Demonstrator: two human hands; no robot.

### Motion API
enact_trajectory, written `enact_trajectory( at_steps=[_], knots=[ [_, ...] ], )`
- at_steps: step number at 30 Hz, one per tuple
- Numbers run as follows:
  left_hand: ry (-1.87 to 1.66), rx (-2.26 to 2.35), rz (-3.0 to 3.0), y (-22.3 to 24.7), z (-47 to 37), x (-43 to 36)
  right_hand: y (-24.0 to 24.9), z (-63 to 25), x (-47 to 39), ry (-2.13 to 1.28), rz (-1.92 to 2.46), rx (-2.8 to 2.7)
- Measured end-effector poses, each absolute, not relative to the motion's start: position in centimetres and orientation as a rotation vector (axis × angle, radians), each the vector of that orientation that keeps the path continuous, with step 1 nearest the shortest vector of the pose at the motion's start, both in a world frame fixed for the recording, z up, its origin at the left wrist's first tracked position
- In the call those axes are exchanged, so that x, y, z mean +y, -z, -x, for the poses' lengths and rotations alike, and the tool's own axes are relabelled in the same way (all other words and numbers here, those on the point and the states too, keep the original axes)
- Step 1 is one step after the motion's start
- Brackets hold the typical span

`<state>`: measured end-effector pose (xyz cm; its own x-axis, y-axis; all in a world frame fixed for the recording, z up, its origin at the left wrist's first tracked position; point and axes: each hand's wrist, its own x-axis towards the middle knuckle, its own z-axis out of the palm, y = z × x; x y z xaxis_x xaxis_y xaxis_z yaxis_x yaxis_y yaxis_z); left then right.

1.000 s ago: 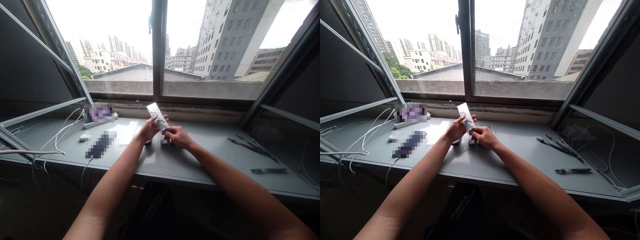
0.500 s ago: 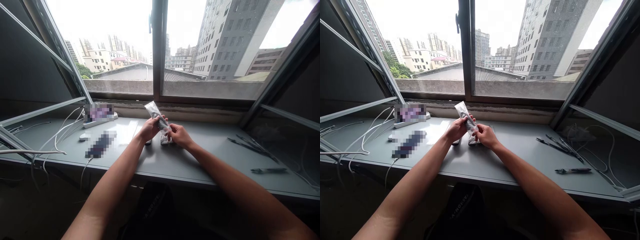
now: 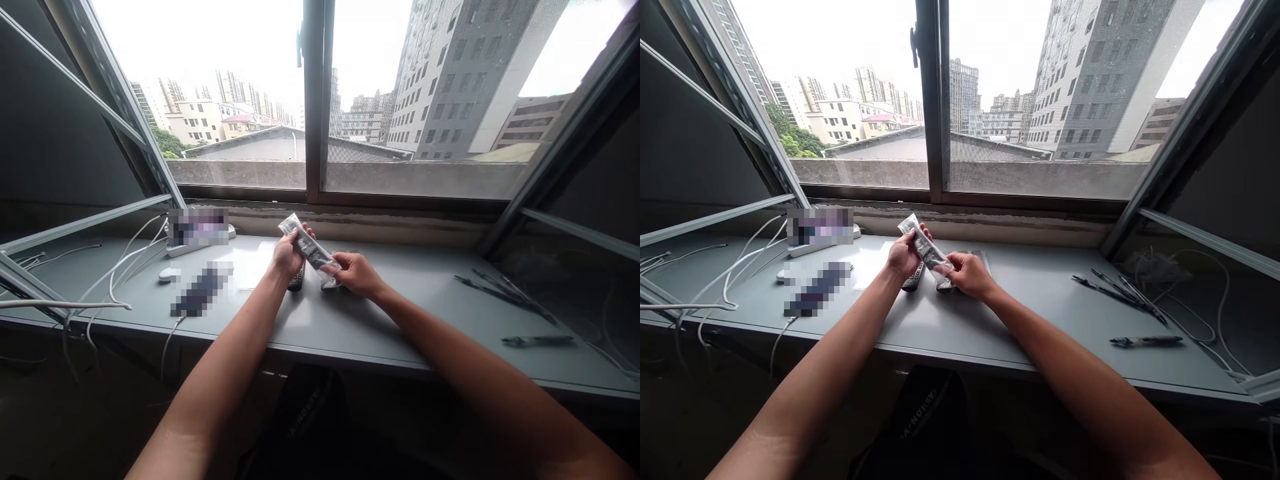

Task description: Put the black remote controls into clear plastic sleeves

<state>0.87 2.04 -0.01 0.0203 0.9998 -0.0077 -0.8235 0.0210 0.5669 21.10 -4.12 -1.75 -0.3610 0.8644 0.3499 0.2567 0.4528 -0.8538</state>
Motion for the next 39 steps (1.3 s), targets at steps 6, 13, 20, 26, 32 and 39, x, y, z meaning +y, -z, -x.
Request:
enact_trajectory(
  at_steps=[6, 13, 20, 26, 32, 39],
  knots=[
    [-1.38, 0.43, -0.606, 0.4, -1.9, 1.4, 2.1, -21.1, -3.8, -0.925, 0.988, -1.794],
    [-1.277, 0.416, -0.742, 0.4, -1.7, 0.8, 1.9, -21.2, -3.7, -0.867, 0.978, -1.808],
    [-1.229, 0.554, -0.876, 0.5, -1.4, 0.8, 1.3, -21.4, -4.0, -0.879, 1.005, -1.74],
    [-1.235, 0.686, -0.93, 1.3, -1.4, 1.5, 1.3, -21.6, -3.8, -0.816, 1.033, -1.657],
    [-1.405, 0.772, -0.79, 1.4, -1.2, 2.5, 1.4, -21.5, -3.8, -0.801, 1.057, -1.701],
    [-1.612, 0.732, -0.505, 0.8, 0.1, 2.7, 1.6, -21.4, -2.8, -1.03, 0.947, -1.375]
  ],
)
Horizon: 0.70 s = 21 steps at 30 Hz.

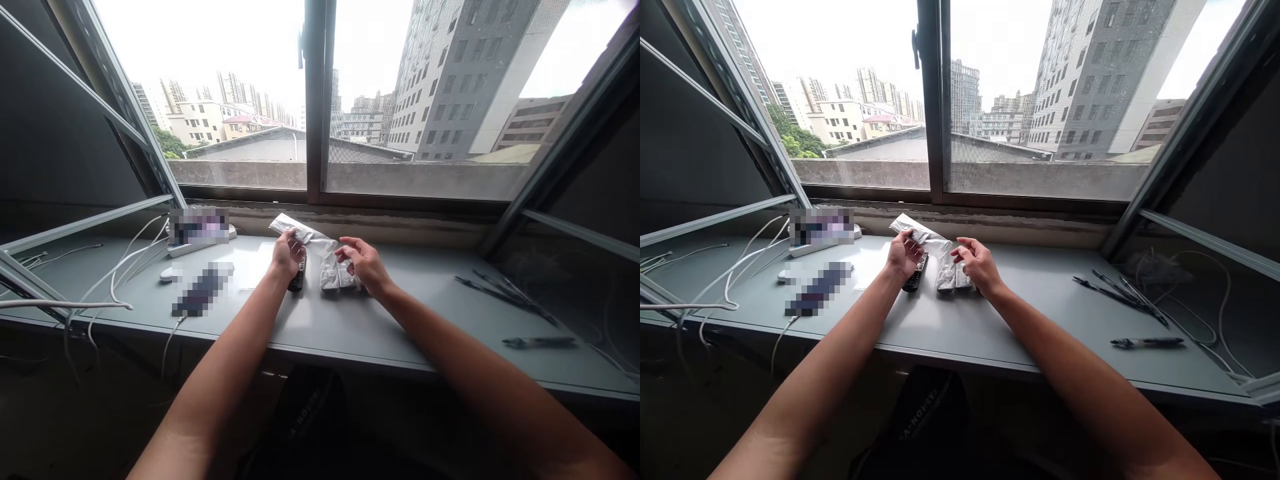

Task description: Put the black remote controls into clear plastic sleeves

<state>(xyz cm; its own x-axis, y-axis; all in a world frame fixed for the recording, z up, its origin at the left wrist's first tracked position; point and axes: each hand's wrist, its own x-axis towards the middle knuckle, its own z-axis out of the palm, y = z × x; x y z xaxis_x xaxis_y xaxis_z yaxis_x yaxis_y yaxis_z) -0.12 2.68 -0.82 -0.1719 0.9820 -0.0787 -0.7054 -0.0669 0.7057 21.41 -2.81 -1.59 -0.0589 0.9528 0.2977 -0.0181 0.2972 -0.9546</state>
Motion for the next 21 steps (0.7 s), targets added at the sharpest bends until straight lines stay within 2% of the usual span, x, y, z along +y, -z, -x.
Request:
enact_trajectory(
  at_steps=[10, 14, 21],
  knots=[
    [-1.353, 0.595, -1.007, 0.9, -1.5, 1.1, 1.1, -21.4, -3.9, -1.043, 1.028, -1.729],
    [-1.304, 0.61, -1.043, 0.7, -1.5, 0.8, 1.5, -21.1, -3.7, -1.031, 0.926, -1.797],
    [-1.178, 0.636, -0.991, -0.1, -1.8, 0.0, 1.2, -21.2, -4.1, -0.816, 0.804, -1.994]
  ],
)
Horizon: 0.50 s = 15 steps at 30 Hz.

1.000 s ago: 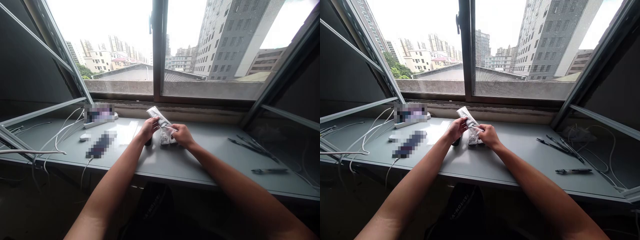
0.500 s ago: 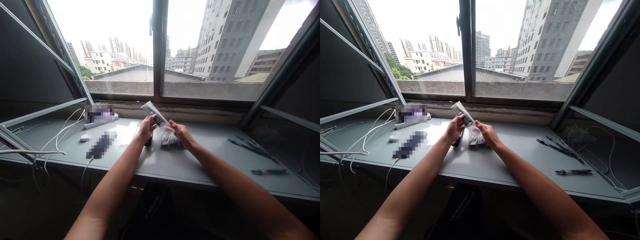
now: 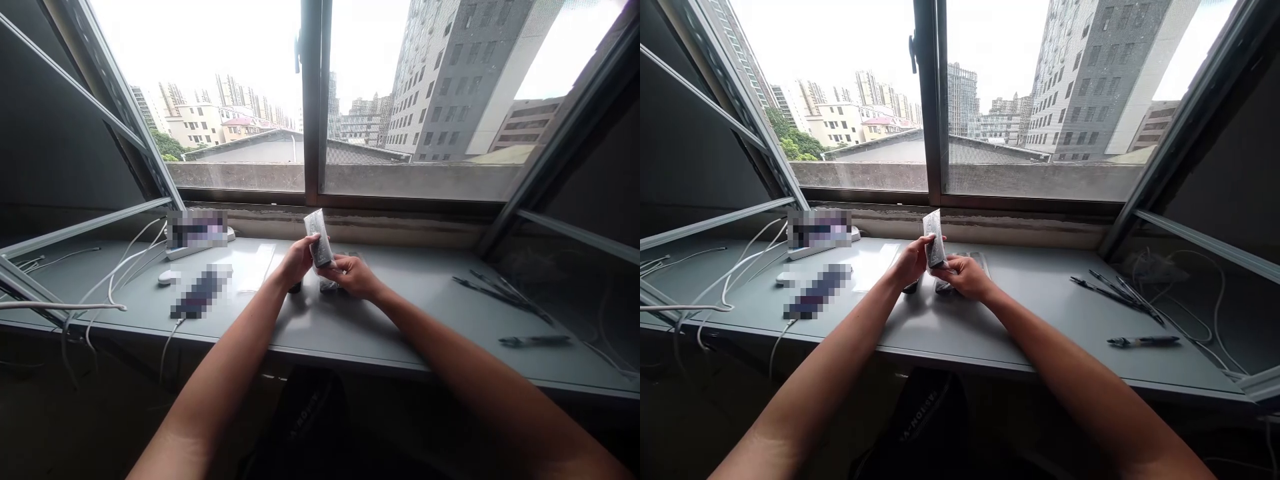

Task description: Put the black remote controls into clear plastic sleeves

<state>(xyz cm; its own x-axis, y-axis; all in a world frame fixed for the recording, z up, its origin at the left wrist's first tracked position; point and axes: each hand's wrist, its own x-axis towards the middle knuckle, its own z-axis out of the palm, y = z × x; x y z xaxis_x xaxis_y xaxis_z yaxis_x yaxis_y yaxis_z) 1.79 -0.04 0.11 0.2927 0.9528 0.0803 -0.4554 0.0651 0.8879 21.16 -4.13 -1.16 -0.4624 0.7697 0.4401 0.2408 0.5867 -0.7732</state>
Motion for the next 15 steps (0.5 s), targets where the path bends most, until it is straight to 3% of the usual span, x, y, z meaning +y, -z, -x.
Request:
enact_trajectory(
  at_steps=[15],
  knots=[
    [-0.836, 0.509, -1.164, 0.4, -1.4, -0.8, 2.3, -22.4, -2.4, -0.309, 0.853, -1.819]
  ],
)
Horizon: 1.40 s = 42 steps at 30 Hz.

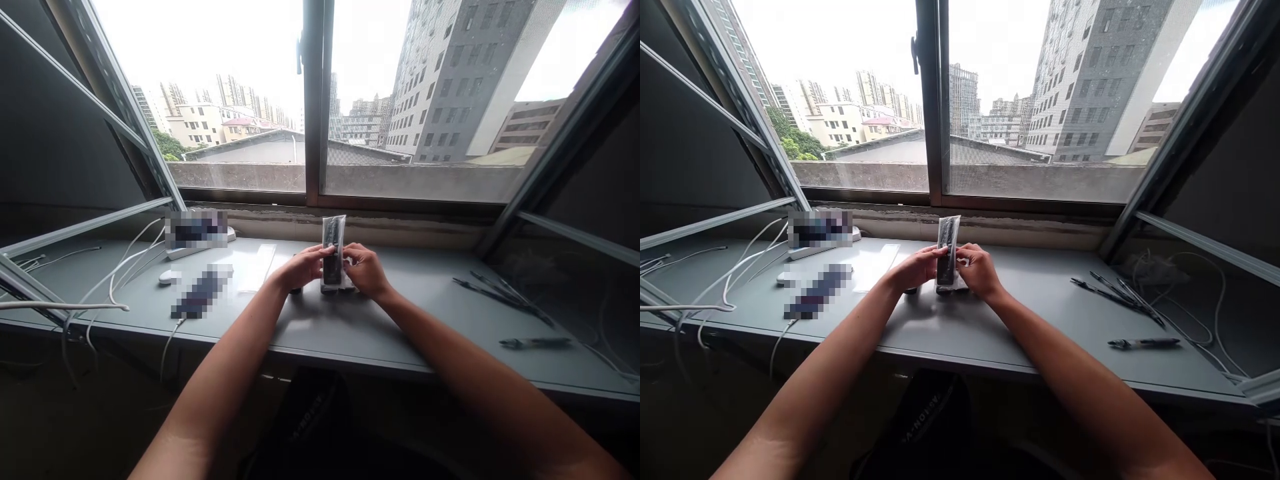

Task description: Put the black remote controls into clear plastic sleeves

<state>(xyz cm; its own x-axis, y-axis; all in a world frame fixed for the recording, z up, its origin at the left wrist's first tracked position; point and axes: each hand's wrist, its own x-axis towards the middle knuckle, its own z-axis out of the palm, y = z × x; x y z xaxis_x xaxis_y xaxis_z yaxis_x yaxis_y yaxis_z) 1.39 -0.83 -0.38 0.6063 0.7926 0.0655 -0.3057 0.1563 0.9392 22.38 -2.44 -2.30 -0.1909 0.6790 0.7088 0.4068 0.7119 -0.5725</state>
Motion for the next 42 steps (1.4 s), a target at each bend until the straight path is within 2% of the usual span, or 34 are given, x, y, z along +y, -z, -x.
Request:
enact_trajectory(
  at_steps=[7, 11, 17, 23, 30, 36, 42],
  knots=[
    [-1.072, 0.67, -1.059, 1.1, -1.1, 0.9, 1.5, -22.2, -3.0, -0.338, 0.911, -1.713],
    [-1.144, 0.815, -0.975, 1.7, -0.3, 2.0, 2.0, -21.8, -3.1, -0.324, 0.728, -1.965],
    [-1.06, 0.879, -1.046, 2.2, 0.5, 2.0, 3.7, -20.9, -3.3, 0.015, 0.673, -2.233],
    [-1.047, 0.857, -1.011, 1.5, 0.7, 2.1, 2.7, -20.5, -4.5, 0.213, 0.7, -2.218],
    [-1.561, 1.201, -1.096, 1.9, 1.4, 3.5, 2.4, -19.1, -5.5, 0.375, 0.665, -2.329],
    [-1.441, 1.449, -1.242, 3.3, 2.1, 3.9, 3.2, -18.4, -5.8, 0.4, 0.665, -2.412],
    [-1.288, 1.589, -1.313, 4.0, 1.9, 3.5, 3.0, -19.0, -5.9, 0.259, 0.707, -2.405]
  ],
)
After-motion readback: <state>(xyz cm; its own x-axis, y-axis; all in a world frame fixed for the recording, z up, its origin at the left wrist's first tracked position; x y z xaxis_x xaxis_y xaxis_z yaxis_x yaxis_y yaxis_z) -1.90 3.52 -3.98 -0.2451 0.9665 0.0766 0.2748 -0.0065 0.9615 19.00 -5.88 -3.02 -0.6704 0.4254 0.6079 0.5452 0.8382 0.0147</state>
